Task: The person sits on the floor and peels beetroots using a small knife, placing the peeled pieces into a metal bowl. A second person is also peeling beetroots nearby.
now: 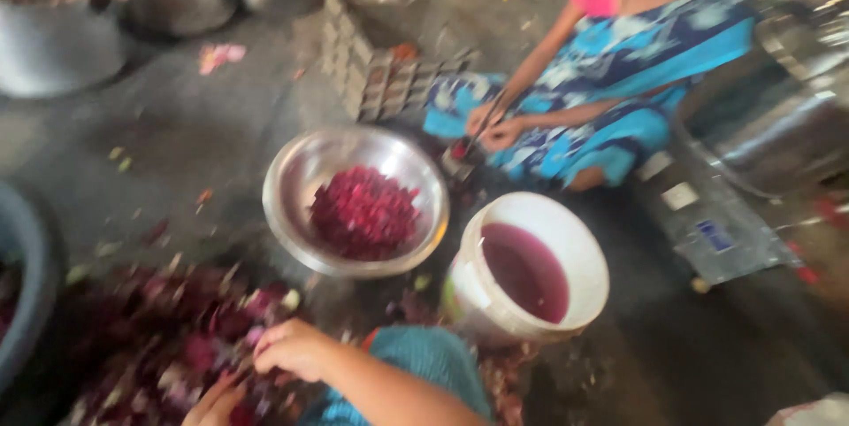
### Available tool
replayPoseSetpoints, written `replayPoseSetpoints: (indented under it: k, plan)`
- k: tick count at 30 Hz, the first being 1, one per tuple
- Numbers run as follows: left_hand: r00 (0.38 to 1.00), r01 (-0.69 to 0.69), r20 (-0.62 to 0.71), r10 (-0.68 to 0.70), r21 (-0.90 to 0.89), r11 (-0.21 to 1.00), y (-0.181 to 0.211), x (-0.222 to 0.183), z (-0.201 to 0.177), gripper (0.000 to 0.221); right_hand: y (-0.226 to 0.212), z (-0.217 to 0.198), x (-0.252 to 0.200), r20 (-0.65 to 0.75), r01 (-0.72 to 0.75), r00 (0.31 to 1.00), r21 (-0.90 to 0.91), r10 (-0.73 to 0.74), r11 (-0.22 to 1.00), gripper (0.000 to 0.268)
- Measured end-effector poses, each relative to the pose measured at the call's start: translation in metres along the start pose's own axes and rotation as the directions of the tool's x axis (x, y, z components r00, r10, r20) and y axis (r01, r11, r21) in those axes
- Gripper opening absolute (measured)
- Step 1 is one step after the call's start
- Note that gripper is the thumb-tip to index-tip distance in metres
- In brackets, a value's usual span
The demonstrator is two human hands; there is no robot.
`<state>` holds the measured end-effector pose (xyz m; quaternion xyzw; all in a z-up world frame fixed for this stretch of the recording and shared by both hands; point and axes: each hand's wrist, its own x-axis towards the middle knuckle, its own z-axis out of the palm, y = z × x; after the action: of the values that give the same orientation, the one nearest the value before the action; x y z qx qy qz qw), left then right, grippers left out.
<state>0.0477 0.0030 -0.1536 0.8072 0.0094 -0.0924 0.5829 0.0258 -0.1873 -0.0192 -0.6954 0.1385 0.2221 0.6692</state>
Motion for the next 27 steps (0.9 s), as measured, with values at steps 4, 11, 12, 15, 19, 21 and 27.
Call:
replayPoseSetpoints:
  k: [4, 11, 12, 15, 19, 21, 27]
  plan:
    - [0.996, 0.051, 0.083, -0.046, -0.064, 0.997, 0.029, 0.03, -0.004, 0.042, -0.073, -0.059, -0.037, -0.219, 0.265, 0.915, -0.301, -0.337, 0.916, 0.013]
    - [0.971, 0.17, 0.181, -0.157, -0.059, 0.984, 0.017, 0.017, -0.032, 0.053, -0.143, -0.158, -0.044, -0.428, -0.101, 0.185, -0.904, -0.884, 0.416, 0.046]
    - [0.97, 0.173, 0.186, -0.157, -0.075, 0.982, 0.017, 0.018, -0.025, 0.055, -0.143, -0.156, -0.045, -0.379, -0.01, 0.143, -0.924, -0.914, 0.382, 0.037]
    - [0.964, 0.195, 0.206, -0.169, -0.111, 0.975, 0.009, 0.018, -0.014, 0.061, -0.116, -0.127, -0.041, -0.444, 0.244, 0.48, -0.761, -0.757, 0.601, 0.01]
    - [0.955, 0.148, 0.28, -0.095, -0.174, 0.973, 0.001, 0.003, -0.022, 0.069, -0.053, -0.049, -0.034, 0.05, 0.308, 0.941, -0.543, -0.336, 0.782, 0.042]
    - [0.961, -0.057, 0.252, 0.114, -0.223, 0.973, 0.006, -0.012, -0.025, 0.072, -0.03, -0.012, -0.034, 0.143, 0.162, 0.982, -0.329, -0.121, 0.93, 0.053]
    - [0.993, 0.005, 0.113, -0.02, 0.136, 0.991, 0.076, -0.06, -0.035, 0.062, -0.022, -0.003, -0.032, 0.27, 0.529, 0.843, -0.571, -0.465, 0.628, 0.033]
